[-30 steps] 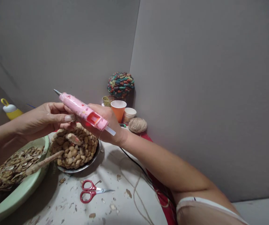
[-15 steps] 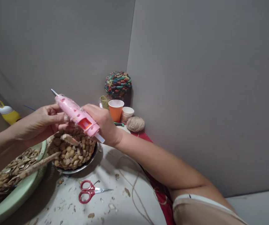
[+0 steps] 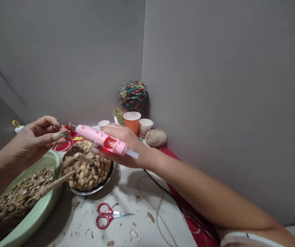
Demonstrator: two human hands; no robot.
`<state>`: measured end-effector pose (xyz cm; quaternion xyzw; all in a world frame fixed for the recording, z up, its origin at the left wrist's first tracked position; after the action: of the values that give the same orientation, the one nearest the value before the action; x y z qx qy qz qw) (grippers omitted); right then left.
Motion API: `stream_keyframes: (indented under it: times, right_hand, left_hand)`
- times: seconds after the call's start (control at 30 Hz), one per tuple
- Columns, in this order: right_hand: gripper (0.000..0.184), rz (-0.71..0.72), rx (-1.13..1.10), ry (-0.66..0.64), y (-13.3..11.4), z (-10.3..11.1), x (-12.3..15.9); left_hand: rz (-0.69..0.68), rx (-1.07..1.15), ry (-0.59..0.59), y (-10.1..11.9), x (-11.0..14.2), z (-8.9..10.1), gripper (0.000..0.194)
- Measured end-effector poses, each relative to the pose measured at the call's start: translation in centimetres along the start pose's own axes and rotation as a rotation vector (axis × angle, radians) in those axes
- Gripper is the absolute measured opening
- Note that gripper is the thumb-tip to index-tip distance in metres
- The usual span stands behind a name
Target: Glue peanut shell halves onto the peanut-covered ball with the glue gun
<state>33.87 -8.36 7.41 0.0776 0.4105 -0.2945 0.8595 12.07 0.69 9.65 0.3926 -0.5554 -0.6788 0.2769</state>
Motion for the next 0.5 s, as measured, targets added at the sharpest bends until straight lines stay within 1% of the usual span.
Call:
stream_keyframes:
  times: [0.1, 0.2, 0.27, 0.33, 0.5]
  right_hand:
    - [0.021, 0.118, -0.021, 0.002, -0.5, -0.1, 0.0]
    - [0.022, 0.154, -0.057, -0.045, -0.5, -0.3, 0.0]
    - [0.025, 0.179, -0.048, -0.042, -0.5, -0.3, 0.0]
    - [0.027, 0.183, -0.029, -0.034, -0.2, -0.4, 0.1]
    - [0.027, 0.15, -0.022, -0.064, 0.4, -0.9, 0.3]
  left_hand:
    - [-0.051, -0.037, 0.001, 0.2, 0.3, -0.3, 0.026]
    - [-0.084, -0.063, 0.042, 0.4, 0.4, -0.5, 0.028]
    - [-0.107, -0.078, 0.059, 0.6, 0.5, -0.7, 0.028]
    - [-0.128, -0.095, 0.063, 0.6, 0.5, -0.9, 0.026]
    - [-0.135, -0.123, 0.054, 0.6, 0.7, -1.1, 0.024]
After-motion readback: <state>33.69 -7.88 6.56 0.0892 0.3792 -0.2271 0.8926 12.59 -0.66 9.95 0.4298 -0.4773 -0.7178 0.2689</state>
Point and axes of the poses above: each hand's wrist, its own x-axis away from the middle knuckle, its own z-axis out of the back of the hand, y = z × x, the point moved 5 cm from there along -x, towards the middle knuckle, and after that the axes turned 4 degrees about -y, right-handed, at the moved point
